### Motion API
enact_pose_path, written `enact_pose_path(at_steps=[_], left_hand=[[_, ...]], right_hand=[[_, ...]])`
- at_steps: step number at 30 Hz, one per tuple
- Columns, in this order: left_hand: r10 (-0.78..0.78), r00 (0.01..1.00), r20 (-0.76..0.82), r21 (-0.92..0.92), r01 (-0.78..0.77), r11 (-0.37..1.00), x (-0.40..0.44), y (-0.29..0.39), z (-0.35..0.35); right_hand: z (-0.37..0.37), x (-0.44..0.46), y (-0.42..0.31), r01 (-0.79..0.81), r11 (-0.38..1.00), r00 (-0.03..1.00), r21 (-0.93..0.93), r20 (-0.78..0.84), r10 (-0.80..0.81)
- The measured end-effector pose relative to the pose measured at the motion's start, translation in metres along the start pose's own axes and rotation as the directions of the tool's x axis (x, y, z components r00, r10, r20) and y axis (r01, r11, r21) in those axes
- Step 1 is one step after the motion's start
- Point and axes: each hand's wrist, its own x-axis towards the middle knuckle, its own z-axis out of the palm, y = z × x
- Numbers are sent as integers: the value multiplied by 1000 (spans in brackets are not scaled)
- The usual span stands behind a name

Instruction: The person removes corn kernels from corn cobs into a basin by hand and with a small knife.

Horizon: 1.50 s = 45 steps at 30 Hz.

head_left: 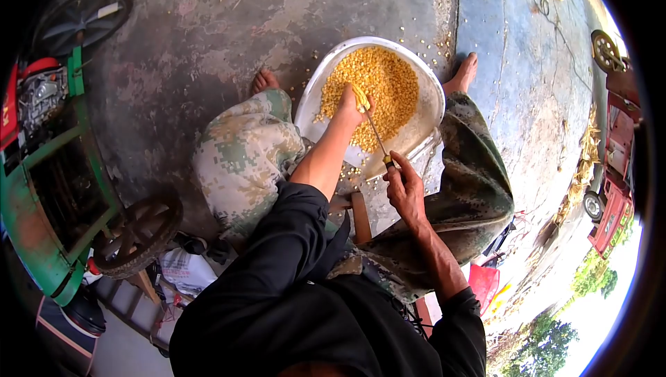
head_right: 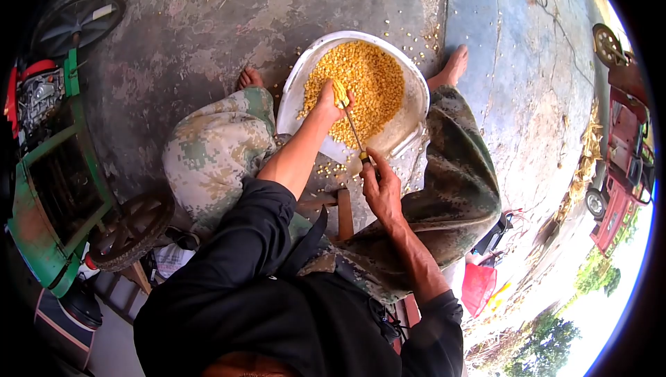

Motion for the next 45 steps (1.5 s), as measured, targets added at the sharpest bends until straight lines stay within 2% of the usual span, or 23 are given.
enact_pose_path(at_steps=[1,3,16,18,19,21,24,25,30,32,34,36,37,38,39,40,41,42,44,45], left_hand=[[-4,1000,13,2,4,1000,1,0,-1],[-8,1000,27,4,8,1000,0,1,0],[14,999,37,22,-15,1000,13,1,-8],[13,1000,28,23,-13,1000,13,-1,-9],[57,998,27,86,-59,994,12,-5,-10],[97,993,68,195,-109,975,11,-10,-13],[112,993,26,189,-115,975,1,-11,-9],[121,992,-18,177,-116,977,-2,-12,-4],[79,997,21,228,-81,970,25,-4,-10],[93,995,-20,252,-86,964,25,-1,-10],[123,990,-70,216,-106,971,17,-6,-5],[135,991,3,248,-132,960,26,-5,-5],[122,992,14,168,-123,978,26,-6,-8],[122,992,7,160,-122,980,26,-6,-13],[151,987,-58,262,-131,956,27,-6,-17],[183,977,-112,367,-131,921,28,-4,-18],[5,987,158,263,-47,964,48,4,-39],[6,988,157,258,-47,965,51,2,-36],[135,990,-49,268,-118,956,56,0,-30],[94,995,-34,286,-81,955,27,1,-19]], right_hand=[[0,0,-1,-1,1000,1000,0,0,1],[-1,0,-6,-110,969,992,222,79,95],[0,1,-12,-145,958,989,249,54,135],[-1,1,-9,-125,980,992,152,27,123],[0,1,-5,-127,980,992,152,23,125],[3,2,4,27,989,999,-146,-19,-30],[5,3,2,59,972,997,-228,-31,-68],[8,4,-1,99,956,988,-275,-83,-127],[17,12,-13,200,905,962,-376,-98,-253],[19,17,-16,79,941,989,-329,-94,-116],[28,23,-3,70,952,984,-298,-138,-116],[39,37,-16,-41,990,985,-134,-174,17],[33,39,-31,-228,971,967,75,-102,234],[28,41,-38,-274,960,957,57,-80,278],[25,45,-22,-116,985,990,-125,-96,104],[24,47,-8,45,952,993,-302,-87,-75],[24,47,-10,47,952,992,-301,-97,-79],[26,42,-14,61,945,990,-322,-101,-98],[30,40,-15,80,935,989,-346,-87,-117],[28,41,-12,77,935,989,-345,-92,-116]])
